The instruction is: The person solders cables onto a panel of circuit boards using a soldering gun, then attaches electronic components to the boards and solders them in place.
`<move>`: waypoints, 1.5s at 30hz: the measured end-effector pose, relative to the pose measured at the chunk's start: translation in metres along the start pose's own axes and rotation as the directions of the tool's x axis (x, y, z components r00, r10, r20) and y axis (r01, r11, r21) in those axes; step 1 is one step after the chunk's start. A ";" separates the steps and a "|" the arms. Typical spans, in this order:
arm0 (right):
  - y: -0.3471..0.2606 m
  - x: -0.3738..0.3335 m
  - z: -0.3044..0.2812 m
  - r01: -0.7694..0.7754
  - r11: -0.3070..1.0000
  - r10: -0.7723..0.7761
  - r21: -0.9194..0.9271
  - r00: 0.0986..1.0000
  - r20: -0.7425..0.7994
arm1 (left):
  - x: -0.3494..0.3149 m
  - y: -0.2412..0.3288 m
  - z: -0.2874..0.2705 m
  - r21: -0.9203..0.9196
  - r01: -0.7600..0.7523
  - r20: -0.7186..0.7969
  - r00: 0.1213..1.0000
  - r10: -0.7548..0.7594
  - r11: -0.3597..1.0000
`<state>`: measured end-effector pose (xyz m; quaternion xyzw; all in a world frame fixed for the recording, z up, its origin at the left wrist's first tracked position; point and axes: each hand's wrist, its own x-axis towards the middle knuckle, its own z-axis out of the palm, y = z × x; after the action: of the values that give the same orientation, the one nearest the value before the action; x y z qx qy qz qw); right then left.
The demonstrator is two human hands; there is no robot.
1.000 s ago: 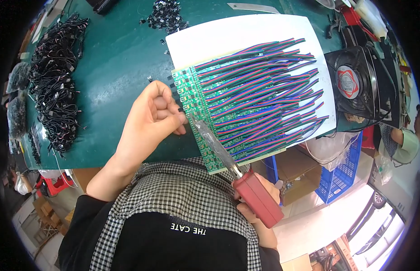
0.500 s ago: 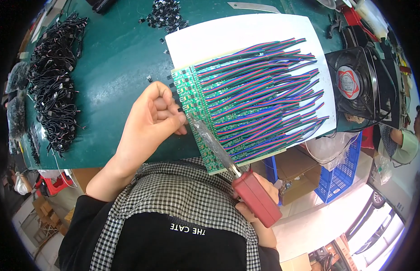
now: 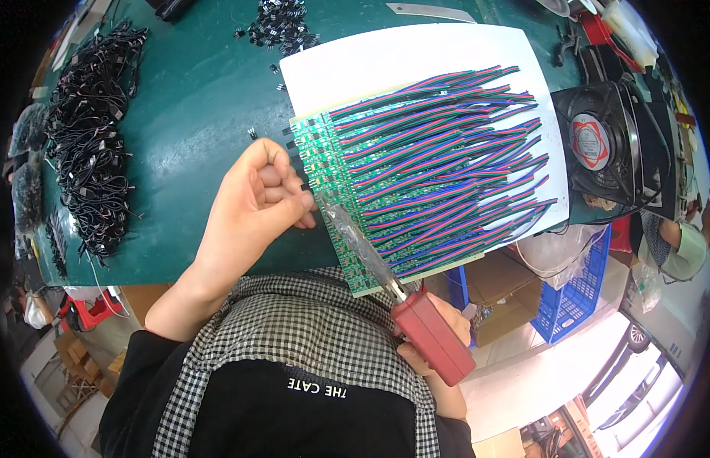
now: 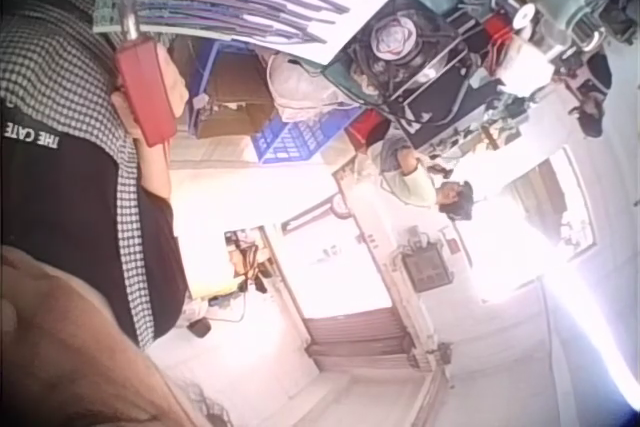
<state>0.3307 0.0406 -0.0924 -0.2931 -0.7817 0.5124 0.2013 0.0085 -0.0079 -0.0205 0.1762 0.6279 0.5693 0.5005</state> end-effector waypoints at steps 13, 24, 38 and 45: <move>-0.005 0.010 0.001 -0.031 0.999 0.032 0.035 0.999 -0.016 | 0.000 -0.001 0.001 0.009 -0.007 0.002 1.000 0.007 1.000; 0.010 -0.013 -0.002 -0.025 1.000 0.025 0.007 0.997 -0.070 | 0.000 -0.001 0.001 0.013 -0.020 -0.006 1.000 0.020 1.000; -0.031 0.026 -0.008 0.119 0.963 -0.110 -0.243 0.993 0.052 | 0.000 0.000 0.002 0.033 -0.025 -0.019 0.999 0.026 0.999; -0.022 0.014 -0.001 -0.067 0.995 0.075 0.078 0.992 -0.097 | 0.000 -0.001 0.001 0.017 -0.027 -0.010 1.000 0.027 0.999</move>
<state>0.3152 0.0443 -0.0714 -0.3382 -0.7401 0.5327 0.2327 0.0100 -0.0075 -0.0212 0.1860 0.6328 0.5715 0.4882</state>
